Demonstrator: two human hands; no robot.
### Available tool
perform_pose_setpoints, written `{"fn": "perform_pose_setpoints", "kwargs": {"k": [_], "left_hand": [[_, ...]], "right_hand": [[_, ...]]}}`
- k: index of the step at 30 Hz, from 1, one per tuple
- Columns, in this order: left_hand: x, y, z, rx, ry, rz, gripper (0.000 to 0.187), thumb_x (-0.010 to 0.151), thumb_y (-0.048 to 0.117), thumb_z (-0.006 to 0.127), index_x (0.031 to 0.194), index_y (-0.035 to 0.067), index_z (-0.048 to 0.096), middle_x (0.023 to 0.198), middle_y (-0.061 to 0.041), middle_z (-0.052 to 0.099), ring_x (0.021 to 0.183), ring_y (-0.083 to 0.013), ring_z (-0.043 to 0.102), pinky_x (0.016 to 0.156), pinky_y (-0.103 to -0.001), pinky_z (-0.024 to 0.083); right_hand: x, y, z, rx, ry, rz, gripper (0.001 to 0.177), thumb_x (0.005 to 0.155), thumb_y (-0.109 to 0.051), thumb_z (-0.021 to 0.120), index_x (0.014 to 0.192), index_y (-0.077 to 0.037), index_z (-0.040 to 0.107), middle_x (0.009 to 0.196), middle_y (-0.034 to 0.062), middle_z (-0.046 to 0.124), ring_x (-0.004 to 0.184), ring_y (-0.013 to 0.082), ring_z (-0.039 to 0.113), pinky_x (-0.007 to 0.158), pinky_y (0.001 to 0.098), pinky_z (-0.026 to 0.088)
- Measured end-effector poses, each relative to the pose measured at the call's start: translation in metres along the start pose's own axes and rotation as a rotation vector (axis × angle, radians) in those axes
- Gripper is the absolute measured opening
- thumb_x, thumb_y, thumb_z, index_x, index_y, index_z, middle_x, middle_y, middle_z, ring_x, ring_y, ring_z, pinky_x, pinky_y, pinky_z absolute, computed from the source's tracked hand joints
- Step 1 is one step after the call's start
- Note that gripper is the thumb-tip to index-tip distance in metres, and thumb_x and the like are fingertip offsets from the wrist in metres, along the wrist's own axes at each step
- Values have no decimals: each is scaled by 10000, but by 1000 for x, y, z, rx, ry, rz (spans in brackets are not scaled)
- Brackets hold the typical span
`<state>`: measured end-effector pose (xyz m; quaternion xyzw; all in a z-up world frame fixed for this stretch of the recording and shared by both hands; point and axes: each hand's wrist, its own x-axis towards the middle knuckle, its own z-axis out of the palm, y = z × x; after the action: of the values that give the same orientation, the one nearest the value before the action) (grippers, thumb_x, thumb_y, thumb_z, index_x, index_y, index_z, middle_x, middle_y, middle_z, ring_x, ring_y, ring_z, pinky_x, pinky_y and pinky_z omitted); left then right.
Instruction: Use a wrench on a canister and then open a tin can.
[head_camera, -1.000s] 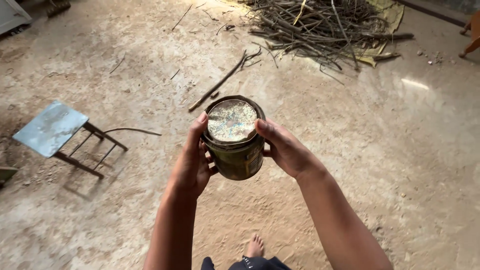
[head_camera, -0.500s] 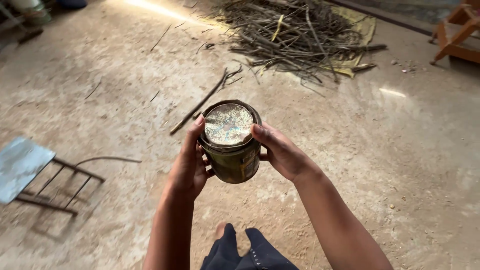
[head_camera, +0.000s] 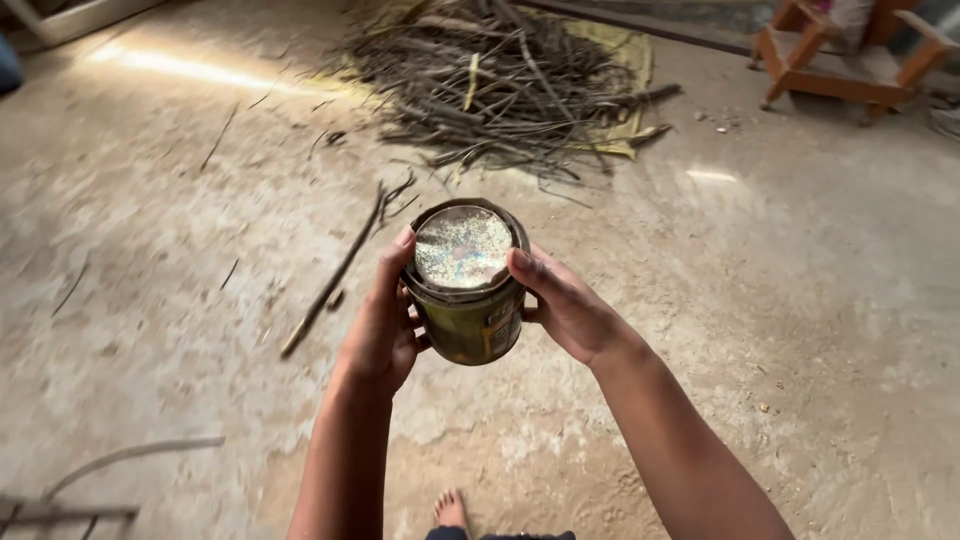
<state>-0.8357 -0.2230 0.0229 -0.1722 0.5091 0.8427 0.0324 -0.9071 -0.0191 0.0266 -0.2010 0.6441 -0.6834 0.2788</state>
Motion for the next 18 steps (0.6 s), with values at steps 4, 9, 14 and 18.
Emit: {"fn": "perform_pose_setpoints", "kwargs": {"k": [4,9,14,18], "left_hand": [[62,11,2,38,-42,-23,824,744,725,600,1377,198,597,1259,-81,650,1052,-262,572,878,-430,480],[125,9,14,37,-111,-124,799,742,707,621,1357,198,590,1260,-50,652,1060,-231,594,880,-415,469],[174,14,43,106,-163,-166,838,746,720,609,1385,178,586,1283,-80,642,1085,-266,578,901,-438,472],[212,15,73,138,-167,-216,872,717,737,589,1408,207,551,1336,-91,635,1153,-284,583,942,-462,463]], "right_hand": [[37,15,-29,43,79,-37,1228,666,-837,700,1577,-90,355,1427,172,543,1306,268,502,985,441,449],[56,10,-54,80,177,-15,1258,639,-839,706,1592,-117,313,1463,132,532,1332,250,487,997,443,442],[75,17,-92,116,282,-7,1248,646,-834,703,1587,-110,319,1480,133,524,1362,247,474,1030,454,425],[92,6,-128,136,326,22,1284,610,-847,704,1591,-114,316,1507,138,500,1375,259,447,1026,477,399]]}}
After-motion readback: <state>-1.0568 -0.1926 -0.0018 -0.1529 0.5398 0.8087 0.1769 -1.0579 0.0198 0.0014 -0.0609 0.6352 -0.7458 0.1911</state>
